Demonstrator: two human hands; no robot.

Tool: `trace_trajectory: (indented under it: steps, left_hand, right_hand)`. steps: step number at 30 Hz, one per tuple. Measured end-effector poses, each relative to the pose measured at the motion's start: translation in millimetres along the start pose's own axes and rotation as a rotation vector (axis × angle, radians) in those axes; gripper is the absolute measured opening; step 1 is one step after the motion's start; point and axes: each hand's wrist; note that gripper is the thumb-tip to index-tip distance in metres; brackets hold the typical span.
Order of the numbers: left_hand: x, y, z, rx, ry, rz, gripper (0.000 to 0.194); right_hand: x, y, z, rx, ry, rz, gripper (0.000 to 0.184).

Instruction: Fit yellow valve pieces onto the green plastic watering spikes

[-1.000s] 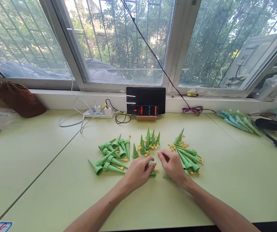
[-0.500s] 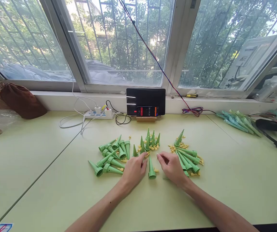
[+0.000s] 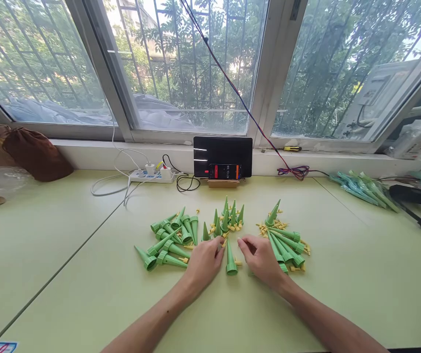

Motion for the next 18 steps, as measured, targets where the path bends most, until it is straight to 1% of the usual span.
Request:
trace_trajectory:
  steps: [5, 8, 14, 18]
  left_hand:
    - [-2, 0.5, -1, 0.006, 0.025, -0.025, 0.015]
    - [-3, 1.3, -1, -0.013, 0.025, -0.070, 0.014]
    - [-7, 0.7, -3, -0.134, -0.021, -0.254, 0.013]
    - [-8, 1.3, -6, -0.197, -0.069, -0.315, 0.014]
  right_hand:
    - [3, 0, 0, 0.004, -0.012, 0.006, 0.040]
    - [5, 0, 0, 0.002, -0.010, 0.000, 0.041]
    - [9, 1, 1, -0.004, -0.011, 0.063, 0.038]
    - [12, 2, 0, 0.021, 0.008, 0.104, 0.033]
Point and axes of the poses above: each hand's wrist, its own z-axis towards the middle knuckle, its own y-axis out of the back of the hand, x = y × z, and after that the axes turned 9 degrees about z, right-handed
